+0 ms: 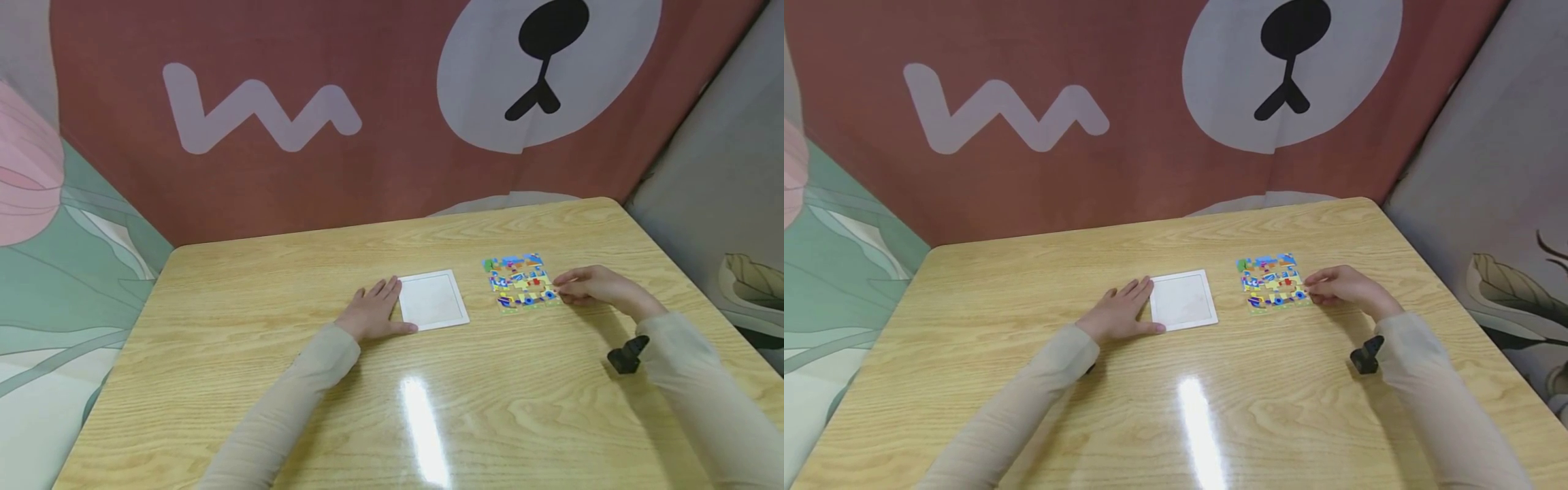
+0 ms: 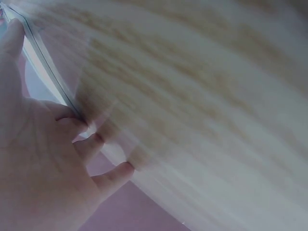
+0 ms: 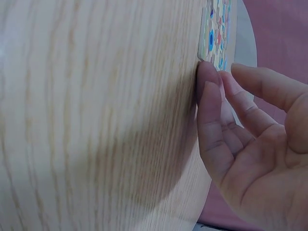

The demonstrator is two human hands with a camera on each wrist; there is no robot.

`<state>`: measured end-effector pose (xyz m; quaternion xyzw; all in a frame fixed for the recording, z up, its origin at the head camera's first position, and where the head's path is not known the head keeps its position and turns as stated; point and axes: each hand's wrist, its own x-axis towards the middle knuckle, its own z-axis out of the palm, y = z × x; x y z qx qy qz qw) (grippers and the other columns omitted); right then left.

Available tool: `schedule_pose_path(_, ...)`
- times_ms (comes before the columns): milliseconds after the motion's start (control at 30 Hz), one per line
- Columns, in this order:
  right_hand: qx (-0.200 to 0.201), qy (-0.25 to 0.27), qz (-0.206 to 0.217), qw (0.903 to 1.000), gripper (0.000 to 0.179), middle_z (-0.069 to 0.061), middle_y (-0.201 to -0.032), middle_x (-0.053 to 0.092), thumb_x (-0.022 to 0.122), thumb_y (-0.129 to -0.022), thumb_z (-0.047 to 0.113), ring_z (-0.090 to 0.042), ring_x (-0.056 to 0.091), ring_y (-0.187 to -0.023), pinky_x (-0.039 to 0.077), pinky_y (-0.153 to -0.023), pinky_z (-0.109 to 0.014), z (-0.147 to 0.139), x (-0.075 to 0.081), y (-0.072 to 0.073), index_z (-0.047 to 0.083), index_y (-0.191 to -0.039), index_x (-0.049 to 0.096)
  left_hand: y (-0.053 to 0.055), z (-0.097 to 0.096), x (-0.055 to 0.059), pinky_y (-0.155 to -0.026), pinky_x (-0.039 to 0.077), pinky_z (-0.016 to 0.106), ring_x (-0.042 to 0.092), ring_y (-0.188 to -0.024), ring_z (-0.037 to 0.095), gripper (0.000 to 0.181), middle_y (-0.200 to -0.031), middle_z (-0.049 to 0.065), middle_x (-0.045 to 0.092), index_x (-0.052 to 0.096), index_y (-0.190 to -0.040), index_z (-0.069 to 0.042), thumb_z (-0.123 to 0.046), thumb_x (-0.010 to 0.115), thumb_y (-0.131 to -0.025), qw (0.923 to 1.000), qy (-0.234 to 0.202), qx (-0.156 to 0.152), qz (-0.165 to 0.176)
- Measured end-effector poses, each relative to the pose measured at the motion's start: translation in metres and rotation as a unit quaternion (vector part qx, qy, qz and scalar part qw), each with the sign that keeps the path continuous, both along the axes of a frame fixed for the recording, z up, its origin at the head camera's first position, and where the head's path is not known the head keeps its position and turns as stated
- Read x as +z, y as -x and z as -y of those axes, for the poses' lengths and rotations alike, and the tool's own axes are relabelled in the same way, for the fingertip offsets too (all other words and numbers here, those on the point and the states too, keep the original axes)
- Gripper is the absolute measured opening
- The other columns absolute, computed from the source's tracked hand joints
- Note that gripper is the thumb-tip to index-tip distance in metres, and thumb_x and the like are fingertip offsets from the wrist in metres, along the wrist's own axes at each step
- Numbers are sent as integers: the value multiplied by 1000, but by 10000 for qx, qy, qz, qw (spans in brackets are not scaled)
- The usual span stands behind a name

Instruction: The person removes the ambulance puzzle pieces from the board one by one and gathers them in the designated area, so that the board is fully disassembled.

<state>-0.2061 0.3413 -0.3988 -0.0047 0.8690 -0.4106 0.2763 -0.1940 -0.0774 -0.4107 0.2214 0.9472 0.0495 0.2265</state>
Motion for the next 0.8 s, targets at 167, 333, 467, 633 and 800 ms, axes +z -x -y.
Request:
schedule_pose_path(167,-4,42,133,9999,47,7,-101,66,44,-101,15,4,61,-83,55,-78,-21,-2,0,2,-17,-134,37,0,0,1,-121,12,54,7,-151,24,98,-163,1,-2,3,-155,-13,-71,45,-87,10000,-48,30,37)
schedule_pose_path(333,15,93,188,9998,49,6,-102,66,40,-103,20,3,62,-84,55,-79,-22,-1,3,2,-17,-135,36,0,0,3,-121,8,55,3,-151,24,99,-163,0,-5,1,-155,-14,-70,46,-87,9995,-179,103,231)
schedule_pose_path(467,-65,77,209,9997,50,7,-101,66,41,-103,21,3,62,-84,55,-80,-22,1,4,2,-16,-136,36,0,0,4,-121,4,56,1,-151,24,100,-163,-1,-5,1,-155,-14,-69,49,-86,9981,-410,249,382)
schedule_pose_path(633,-123,185,52,9997,48,8,-97,66,39,-103,18,3,62,-82,55,-79,-22,2,6,3,-18,-134,36,0,1,4,-120,-2,56,-2,-151,24,101,-163,-1,-7,-2,-155,-15,-67,50,-86,9915,-999,562,620)
schedule_pose_path(800,-310,85,-223,9992,49,4,-100,66,37,-103,18,5,59,-81,55,-77,-23,6,13,5,-17,-138,33,3,6,5,-120,5,58,0,-151,27,98,-163,4,-4,0,-155,-11,-63,51,-88,9844,-1486,824,458)
